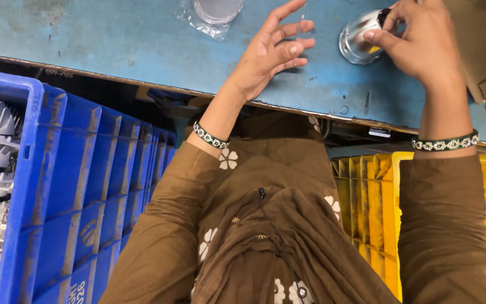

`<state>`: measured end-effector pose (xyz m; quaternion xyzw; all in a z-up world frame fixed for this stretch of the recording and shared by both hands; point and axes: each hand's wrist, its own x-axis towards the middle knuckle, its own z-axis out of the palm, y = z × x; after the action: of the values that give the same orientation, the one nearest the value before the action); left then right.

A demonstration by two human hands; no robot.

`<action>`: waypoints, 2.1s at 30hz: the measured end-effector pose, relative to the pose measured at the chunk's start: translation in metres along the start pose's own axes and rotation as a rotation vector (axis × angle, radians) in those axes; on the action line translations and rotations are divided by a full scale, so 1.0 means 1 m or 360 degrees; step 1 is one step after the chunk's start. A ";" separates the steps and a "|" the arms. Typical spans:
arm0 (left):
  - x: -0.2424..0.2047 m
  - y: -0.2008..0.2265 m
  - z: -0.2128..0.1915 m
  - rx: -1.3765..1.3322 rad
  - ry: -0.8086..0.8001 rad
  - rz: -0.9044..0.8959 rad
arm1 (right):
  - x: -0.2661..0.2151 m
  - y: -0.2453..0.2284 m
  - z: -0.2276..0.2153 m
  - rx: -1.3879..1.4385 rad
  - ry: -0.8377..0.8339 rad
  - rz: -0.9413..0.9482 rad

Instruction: The person assembles small light fixtures by hand. They pick a metal reflector from a yellow crate, insert a white plastic diffuser, and place the assembled unit into a plastic bag. The process is repeated for several units.

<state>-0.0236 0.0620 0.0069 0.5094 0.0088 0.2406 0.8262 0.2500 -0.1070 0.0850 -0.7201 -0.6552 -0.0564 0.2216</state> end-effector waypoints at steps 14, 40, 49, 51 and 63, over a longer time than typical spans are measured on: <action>-0.007 -0.001 0.012 0.0302 -0.0098 0.0165 | -0.037 -0.004 0.020 0.1464 0.0579 0.0334; -0.018 0.000 0.024 0.0787 -0.0102 0.0299 | -0.054 -0.079 0.097 0.2214 0.0578 0.0250; -0.017 -0.001 0.025 0.0793 -0.0072 0.0232 | -0.053 -0.079 0.097 0.2197 0.0598 0.0260; -0.014 -0.003 0.026 0.0720 -0.0066 0.0194 | -0.053 -0.077 0.098 0.2136 0.0567 0.0230; -0.014 -0.014 0.059 0.2052 0.0144 0.0824 | -0.048 -0.096 0.092 0.1706 0.0388 0.0143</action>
<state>-0.0152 0.0021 0.0198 0.8735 0.0626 0.3977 0.2738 0.1313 -0.1110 0.0080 -0.5220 -0.5303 0.2117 0.6337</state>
